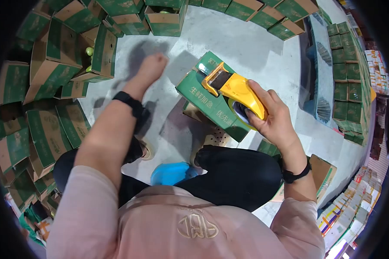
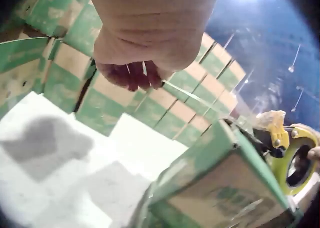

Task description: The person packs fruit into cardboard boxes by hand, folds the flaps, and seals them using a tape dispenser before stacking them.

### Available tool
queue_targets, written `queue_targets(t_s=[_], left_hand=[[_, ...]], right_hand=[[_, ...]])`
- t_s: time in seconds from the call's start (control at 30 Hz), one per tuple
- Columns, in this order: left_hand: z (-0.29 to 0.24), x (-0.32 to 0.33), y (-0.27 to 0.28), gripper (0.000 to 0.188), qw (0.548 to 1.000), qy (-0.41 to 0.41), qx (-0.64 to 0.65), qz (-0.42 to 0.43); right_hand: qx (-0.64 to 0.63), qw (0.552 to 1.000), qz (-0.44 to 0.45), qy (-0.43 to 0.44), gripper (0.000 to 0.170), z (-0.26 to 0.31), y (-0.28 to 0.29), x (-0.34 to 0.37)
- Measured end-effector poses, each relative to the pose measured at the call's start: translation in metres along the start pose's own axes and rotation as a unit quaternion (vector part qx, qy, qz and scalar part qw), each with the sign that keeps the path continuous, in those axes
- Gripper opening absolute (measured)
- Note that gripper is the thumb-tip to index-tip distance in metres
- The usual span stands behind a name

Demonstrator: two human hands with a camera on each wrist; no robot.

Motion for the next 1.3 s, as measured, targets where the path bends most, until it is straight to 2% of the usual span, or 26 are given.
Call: queue_targets(t_s=[0.07, 0.13, 0.23, 0.27, 0.33, 0.43, 0.47, 0.53, 0.57, 0.63, 0.7, 0.73, 0.8, 0.87, 0.97, 1.0, 1.03, 1.07, 1.1, 1.13, 1.17, 1.23, 1.27, 1.3], left_hand=[[0.004, 0.002, -0.072, 0.028, 0.976, -0.121, 0.0, 0.183], [-0.001, 0.003, -0.09, 0.036, 0.981, 0.018, 0.033, 0.191], [0.009, 0.003, -0.075, 0.043, 0.968, 0.059, -0.175, 0.172], [-0.009, 0.0, -0.065, 0.045, 0.99, 0.024, -0.076, 0.113], [-0.05, 0.009, -0.044, 0.05, 0.991, -0.035, 0.128, 0.003], [-0.093, 0.04, -0.053, 0.056, 0.994, -0.062, -0.008, 0.091], [-0.103, 0.045, -0.049, 0.059, 0.995, -0.064, -0.044, 0.056], [-0.107, 0.043, -0.056, 0.06, 0.991, -0.075, 0.054, 0.098], [-0.104, 0.043, -0.053, 0.06, 0.987, -0.07, 0.099, 0.107], [-0.111, 0.045, -0.05, 0.06, 0.989, -0.065, 0.075, 0.111], [-0.109, 0.044, -0.047, 0.061, 0.986, -0.06, 0.092, 0.129], [-0.107, 0.04, -0.051, 0.061, 0.979, -0.062, 0.125, 0.152], [-0.105, 0.038, -0.059, 0.063, 0.969, -0.057, 0.166, 0.172], [-0.093, 0.04, -0.057, 0.065, 0.972, -0.031, 0.176, 0.149], [-0.073, 0.074, -0.067, 0.07, 0.949, 0.039, 0.28, 0.141], [-0.084, 0.094, -0.053, 0.069, 0.982, -0.041, 0.171, 0.063], [-0.099, 0.12, -0.039, 0.07, 0.991, -0.117, 0.058, -0.018], [-0.116, 0.138, -0.028, 0.072, 0.977, -0.185, -0.054, -0.096], [-0.133, 0.144, -0.034, 0.074, 0.954, -0.27, -0.13, -0.006], [-0.147, 0.153, -0.04, 0.077, 0.911, -0.35, -0.203, 0.083], [-0.153, 0.162, -0.049, 0.079, 0.847, -0.424, -0.273, 0.171], [-0.153, 0.156, -0.06, 0.081, 0.819, -0.484, -0.278, 0.133], [-0.153, 0.152, -0.065, 0.082, 0.804, -0.513, -0.28, 0.113], [-0.155, 0.15, -0.069, 0.082, 0.811, -0.508, -0.264, 0.117]], right_hand=[[0.024, 0.999, 0.031, -0.01, 0.069, 0.006, 0.002, -0.003], [0.042, 0.998, 0.047, -0.021, 0.07, 0.009, -0.001, -0.004], [0.06, 0.997, 0.045, -0.006, 0.071, 0.01, 0.0, -0.009], [0.063, 0.997, 0.042, -0.002, 0.072, 0.009, 0.001, -0.01], [0.062, 0.997, 0.049, -0.003, 0.072, 0.009, -0.001, -0.008], [0.065, 0.995, 0.074, 0.004, 0.07, 0.015, -0.001, -0.008], [0.066, 0.994, 0.083, 0.008, 0.069, 0.013, 0.003, -0.003], [0.072, 0.992, 0.102, -0.008, 0.067, 0.002, 0.015, 0.026], [0.091, 0.984, 0.14, -0.061, 0.069, -0.008, 0.021, 0.05], [0.088, 0.989, 0.105, -0.048, 0.071, -0.029, 0.026, 0.113], [0.049, 0.982, 0.138, -0.122, 0.073, -0.058, 0.013, 0.172], [0.076, 0.978, 0.147, -0.123, 0.074, -0.068, -0.007, 0.182], [0.069, 0.972, 0.148, -0.171, 0.065, -0.073, -0.049, 0.154], [0.123, 0.97, 0.163, -0.133, 0.055, -0.065, -0.077, 0.098], [0.176, 0.942, 0.116, -0.26, 0.051, -0.106, -0.066, 0.06], [0.175, 0.944, 0.053, -0.275, 0.053, -0.121, -0.045, 0.056], [0.174, 0.942, -0.009, -0.288, 0.055, -0.14, -0.02, 0.054], [0.173, 0.947, -0.051, -0.265, 0.055, -0.142, 0.009, 0.044], [0.17, 0.95, -0.09, -0.246, 0.055, -0.137, 0.041, 0.033], [0.145, 0.956, -0.107, -0.232, 0.056, -0.136, 0.064, 0.014], [0.119, 0.961, -0.125, -0.218, 0.056, -0.133, 0.085, -0.009], [0.108, 0.984, -0.092, -0.106, 0.058, -0.09, 0.107, -0.072], [0.121, 0.989, -0.03, -0.074, 0.058, -0.077, 0.106, -0.112], [0.133, 0.99, 0.033, -0.042, 0.057, -0.061, 0.097, -0.149]])
Point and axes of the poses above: each hand's wrist, its own x-axis away from the middle knuckle, its own y-axis out of the back of the hand, z = x × y, the point moved 6 cm from there along -x, towards the middle knuckle, and after that the axes turned 10 degrees about z, right-handed, at the moved point
